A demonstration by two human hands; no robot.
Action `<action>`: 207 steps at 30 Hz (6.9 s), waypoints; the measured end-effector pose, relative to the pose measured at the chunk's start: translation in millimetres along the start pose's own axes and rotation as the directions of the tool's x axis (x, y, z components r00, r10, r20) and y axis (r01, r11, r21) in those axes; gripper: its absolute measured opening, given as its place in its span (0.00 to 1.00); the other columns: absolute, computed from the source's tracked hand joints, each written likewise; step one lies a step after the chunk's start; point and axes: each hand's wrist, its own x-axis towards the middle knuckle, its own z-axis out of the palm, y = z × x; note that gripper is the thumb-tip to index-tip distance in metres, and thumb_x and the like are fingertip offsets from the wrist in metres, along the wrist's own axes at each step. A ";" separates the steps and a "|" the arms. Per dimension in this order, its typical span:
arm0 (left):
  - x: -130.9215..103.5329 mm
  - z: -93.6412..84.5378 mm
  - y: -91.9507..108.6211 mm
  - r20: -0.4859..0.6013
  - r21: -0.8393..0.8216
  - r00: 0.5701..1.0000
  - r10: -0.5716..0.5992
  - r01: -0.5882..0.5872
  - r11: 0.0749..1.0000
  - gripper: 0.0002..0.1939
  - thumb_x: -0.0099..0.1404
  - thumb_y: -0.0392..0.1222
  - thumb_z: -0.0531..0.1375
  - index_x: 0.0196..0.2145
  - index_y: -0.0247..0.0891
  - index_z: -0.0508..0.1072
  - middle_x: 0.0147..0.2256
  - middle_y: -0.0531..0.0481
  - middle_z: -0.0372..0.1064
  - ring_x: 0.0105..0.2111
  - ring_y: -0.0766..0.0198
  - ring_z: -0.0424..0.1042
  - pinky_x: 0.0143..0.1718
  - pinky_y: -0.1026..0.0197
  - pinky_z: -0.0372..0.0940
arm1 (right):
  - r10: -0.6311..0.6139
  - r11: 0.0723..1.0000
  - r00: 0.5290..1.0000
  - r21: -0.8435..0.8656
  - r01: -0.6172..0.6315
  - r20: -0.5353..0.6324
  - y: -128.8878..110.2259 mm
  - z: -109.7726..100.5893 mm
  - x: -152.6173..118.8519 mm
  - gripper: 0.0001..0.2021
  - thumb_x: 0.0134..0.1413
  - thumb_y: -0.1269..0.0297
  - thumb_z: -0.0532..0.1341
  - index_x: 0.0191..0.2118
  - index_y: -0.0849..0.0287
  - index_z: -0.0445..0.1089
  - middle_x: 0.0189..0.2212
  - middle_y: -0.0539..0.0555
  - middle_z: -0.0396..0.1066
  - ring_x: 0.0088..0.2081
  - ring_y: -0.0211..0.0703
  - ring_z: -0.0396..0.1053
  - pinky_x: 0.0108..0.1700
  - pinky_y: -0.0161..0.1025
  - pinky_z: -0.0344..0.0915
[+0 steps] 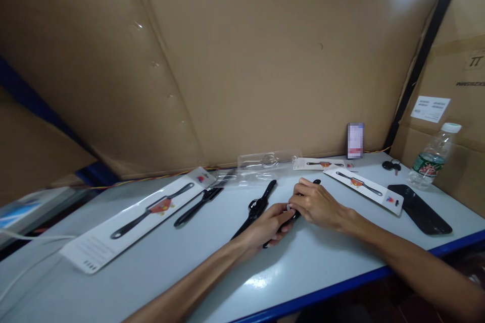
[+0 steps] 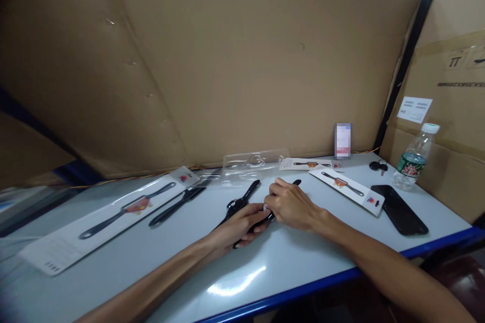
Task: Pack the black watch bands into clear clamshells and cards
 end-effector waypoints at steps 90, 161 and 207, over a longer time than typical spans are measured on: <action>0.3 -10.1 2.7 0.106 -0.047 0.992 -0.072 0.078 0.996 0.11 0.66 0.44 0.56 0.44 0.39 0.64 0.23 0.60 0.55 0.16 0.76 0.44 0.18 0.65 0.35 | 0.153 0.978 0.985 0.131 -0.162 0.075 1.3 -3.7 -1.1 0.17 0.67 0.63 0.59 0.27 0.59 0.76 0.23 0.50 0.71 0.26 0.37 0.58 0.38 0.37 0.56; -29.5 -8.8 30.7 -0.090 0.744 0.911 0.403 -0.208 0.635 0.27 0.72 0.52 0.50 0.64 0.38 0.63 0.30 0.46 0.76 0.28 0.58 0.75 0.37 0.55 0.66 | 0.209 0.767 0.783 0.398 -0.503 0.586 75.7 -0.7 -19.7 0.15 0.36 0.66 0.69 0.33 0.57 0.67 0.26 0.44 0.60 0.30 0.37 0.58 0.30 0.33 0.49; 52.1 -156.7 38.2 -0.439 0.897 0.794 0.420 0.357 0.262 0.26 0.66 0.45 0.57 0.58 0.28 0.65 0.54 0.24 0.69 0.54 0.41 0.71 0.52 0.46 0.63 | 0.461 0.824 0.786 0.130 -0.551 0.412 100.0 9.5 -23.7 0.22 0.42 0.60 0.71 0.47 0.57 0.77 0.40 0.56 0.76 0.39 0.48 0.71 0.32 0.35 0.56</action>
